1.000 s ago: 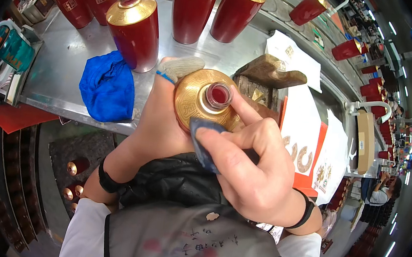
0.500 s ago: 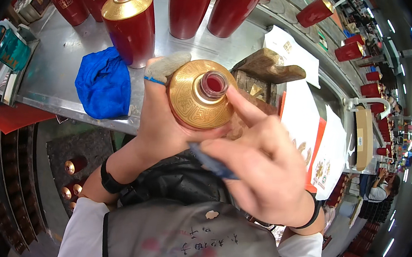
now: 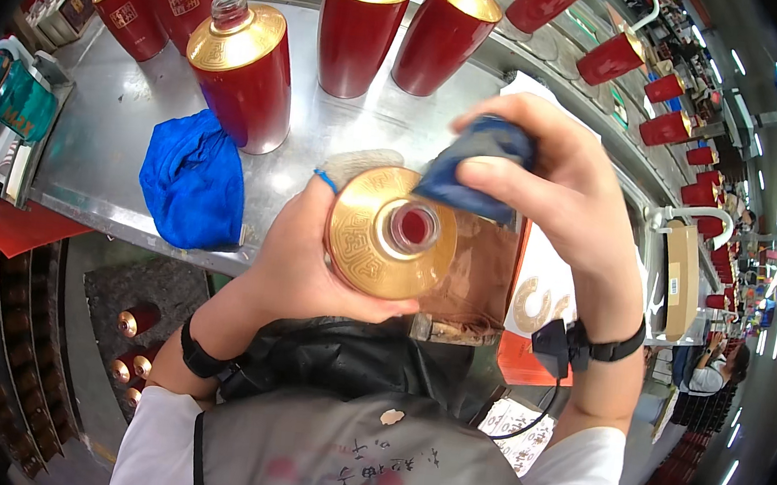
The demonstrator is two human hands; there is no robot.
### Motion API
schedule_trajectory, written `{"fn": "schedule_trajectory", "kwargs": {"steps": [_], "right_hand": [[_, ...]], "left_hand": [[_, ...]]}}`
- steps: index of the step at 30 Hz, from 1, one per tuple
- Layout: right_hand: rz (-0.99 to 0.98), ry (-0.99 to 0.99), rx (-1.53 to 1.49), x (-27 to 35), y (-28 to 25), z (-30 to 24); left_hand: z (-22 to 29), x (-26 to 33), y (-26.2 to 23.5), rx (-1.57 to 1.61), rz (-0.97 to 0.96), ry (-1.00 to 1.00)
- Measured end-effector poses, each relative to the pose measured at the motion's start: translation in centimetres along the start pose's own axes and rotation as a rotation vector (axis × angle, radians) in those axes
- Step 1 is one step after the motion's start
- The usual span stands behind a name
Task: Cleaning the neck of a liquor bottle and applying a decorative gold label.
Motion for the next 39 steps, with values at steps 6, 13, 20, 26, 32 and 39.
{"fn": "schedule_trajectory", "kwargs": {"steps": [6, 13, 20, 26, 32, 39], "right_hand": [[-0.542, -0.475, 0.175, -6.5, 2.4, -1.4], [-0.419, -0.351, 0.205, -7.7, 1.4, -3.3], [-0.662, -0.437, 0.160, -8.3, 1.5, -1.6], [-0.462, -0.663, 0.411, -7.5, 2.5, -1.8], [-0.321, -0.266, 0.186, -4.6, 1.1, -1.2], [-0.129, -0.121, 0.118, -1.6, 0.4, -0.6]], "left_hand": [[-0.4, -1.4, -0.9, 0.079, -0.177, -0.191], [-0.6, -1.2, -1.3, 0.002, -0.186, -0.190], [-1.0, -1.7, -1.1, 0.081, -0.280, -0.230], [-0.3, -2.1, -1.5, 0.115, -0.271, -0.141], [-0.5, -1.5, -1.6, -0.001, -0.261, -0.211], [-0.9, -0.7, -1.0, 0.070, -0.169, -0.073]]}}
Point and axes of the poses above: each hand's wrist, its own x-axis away from the middle knuckle, its own y-axis out of the palm, z = x × y, the point moved 1 cm from there along -x, towards the middle knuckle, and after that the axes turned 6 degrees about x, right-handed, at the moved point
